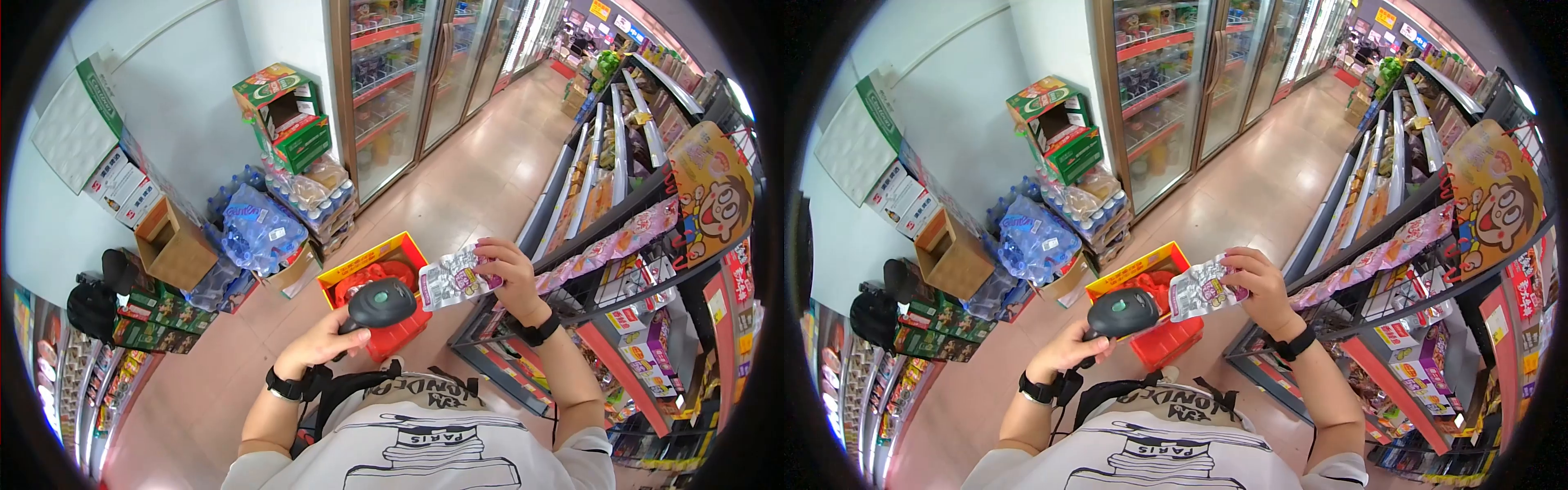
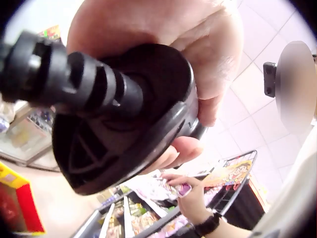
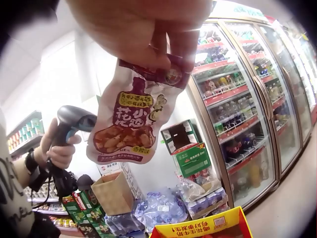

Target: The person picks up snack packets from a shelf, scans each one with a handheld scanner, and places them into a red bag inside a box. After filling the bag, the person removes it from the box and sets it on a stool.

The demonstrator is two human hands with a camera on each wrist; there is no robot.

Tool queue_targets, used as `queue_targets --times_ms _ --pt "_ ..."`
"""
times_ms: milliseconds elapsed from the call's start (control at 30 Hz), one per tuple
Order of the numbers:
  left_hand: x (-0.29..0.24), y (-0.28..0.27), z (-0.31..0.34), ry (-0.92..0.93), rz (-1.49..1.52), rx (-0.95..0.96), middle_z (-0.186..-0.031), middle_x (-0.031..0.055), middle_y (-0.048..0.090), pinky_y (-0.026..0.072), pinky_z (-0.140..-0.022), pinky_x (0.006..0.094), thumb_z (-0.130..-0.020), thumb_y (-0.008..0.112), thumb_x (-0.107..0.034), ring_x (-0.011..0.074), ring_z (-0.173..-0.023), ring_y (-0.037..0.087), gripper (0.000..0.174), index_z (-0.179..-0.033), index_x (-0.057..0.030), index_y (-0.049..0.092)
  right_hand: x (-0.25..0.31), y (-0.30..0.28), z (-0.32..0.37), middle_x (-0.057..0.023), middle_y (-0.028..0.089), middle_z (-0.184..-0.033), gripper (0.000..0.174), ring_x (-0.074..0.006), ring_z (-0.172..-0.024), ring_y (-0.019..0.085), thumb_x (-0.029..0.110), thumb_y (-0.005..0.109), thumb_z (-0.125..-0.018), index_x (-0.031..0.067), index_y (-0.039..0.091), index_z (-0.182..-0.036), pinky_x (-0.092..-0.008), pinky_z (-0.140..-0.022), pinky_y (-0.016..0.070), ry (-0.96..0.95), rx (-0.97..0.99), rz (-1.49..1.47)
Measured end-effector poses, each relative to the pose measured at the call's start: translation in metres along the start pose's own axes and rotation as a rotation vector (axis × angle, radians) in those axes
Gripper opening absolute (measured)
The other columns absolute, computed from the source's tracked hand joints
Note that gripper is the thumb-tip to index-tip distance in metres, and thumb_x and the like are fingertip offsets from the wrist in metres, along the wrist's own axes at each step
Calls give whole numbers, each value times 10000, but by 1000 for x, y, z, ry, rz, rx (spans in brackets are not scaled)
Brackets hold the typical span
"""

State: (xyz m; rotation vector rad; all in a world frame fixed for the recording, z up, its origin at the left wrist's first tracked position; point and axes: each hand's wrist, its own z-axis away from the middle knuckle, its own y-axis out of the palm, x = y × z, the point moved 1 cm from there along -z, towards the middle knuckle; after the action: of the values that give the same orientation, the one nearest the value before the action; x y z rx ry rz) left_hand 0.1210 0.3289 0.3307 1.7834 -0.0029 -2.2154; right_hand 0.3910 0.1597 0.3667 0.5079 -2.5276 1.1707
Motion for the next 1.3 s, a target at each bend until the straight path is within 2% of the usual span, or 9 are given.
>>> queue_targets --times_ms 133,267,433,567,667,767,933,1067,1300 --pt "5 -28 11 132 32 -313 -724 11 522 406 -535 217 -833 596 -388 82 -588 497 389 -991 -46 501 -11 26 7 -81 636 -874 236 -258 -885 596 -94 581 -573 51 646 -748 -325 -713 497 87 63 70" --pt "9 -47 27 186 56 -511 -683 25 493 387 -513 217 -858 545 -408 87 -547 468 444 -1070 -23 478 -40 84 39 -72 640 -775 161 -234 -731 606 14 572 -656 82 667 -767 -318 -621 483 297 299 46" --pt "26 -49 46 151 106 -550 -682 29 493 395 -510 226 -855 552 -398 93 -544 472 448 -1079 -20 469 -59 161 51 -75 622 -789 132 -257 -793 592 67 526 -727 76 650 -772 -362 -688 481 116 578 177" --pt "31 -46 55 124 114 -575 -682 32 494 398 -513 231 -852 557 -398 98 -545 477 457 -1081 -12 466 -62 217 51 -109 597 -808 141 -291 -819 571 42 507 -725 56 618 -810 -391 -711 471 97 616 218" --pt "30 -44 54 118 109 -565 -683 34 494 395 -514 232 -851 560 -395 100 -546 476 459 -1082 -10 466 -58 229 63 -157 571 -871 153 -319 -839 548 53 513 -725 39 587 -858 -413 -726 464 74 478 96" --pt "28 -44 49 126 93 -523 -684 36 494 389 -515 231 -851 564 -388 103 -549 476 455 -1082 -8 468 -42 199 66 -167 543 -995 237 -330 -948 523 72 549 -727 48 577 -962 -403 -795 457 206 629 82" --pt "23 -39 20 90 99 -491 -708 21 519 391 -512 218 -878 550 -276 92 -560 482 323 -1076 -26 496 -11 97 78 -131 544 -1032 273 -310 -972 518 71 588 -729 56 577 -1002 -390 -817 443 449 485 1" --pt "12 -20 -24 95 40 -313 -683 29 485 379 -492 224 -871 548 -334 103 -532 458 323 -983 -42 468 27 -3 93 -138 573 -997 251 -315 -927 539 29 562 -747 43 581 -997 -388 -793 449 508 161 55" --pt "-10 40 -88 131 -82 -61 -676 23 510 395 -501 229 -876 543 -308 100 -545 481 300 -995 -43 470 97 -161 126 -144 622 -901 248 -288 -817 612 -68 540 -731 18 605 -954 -341 -701 489 557 -509 590"
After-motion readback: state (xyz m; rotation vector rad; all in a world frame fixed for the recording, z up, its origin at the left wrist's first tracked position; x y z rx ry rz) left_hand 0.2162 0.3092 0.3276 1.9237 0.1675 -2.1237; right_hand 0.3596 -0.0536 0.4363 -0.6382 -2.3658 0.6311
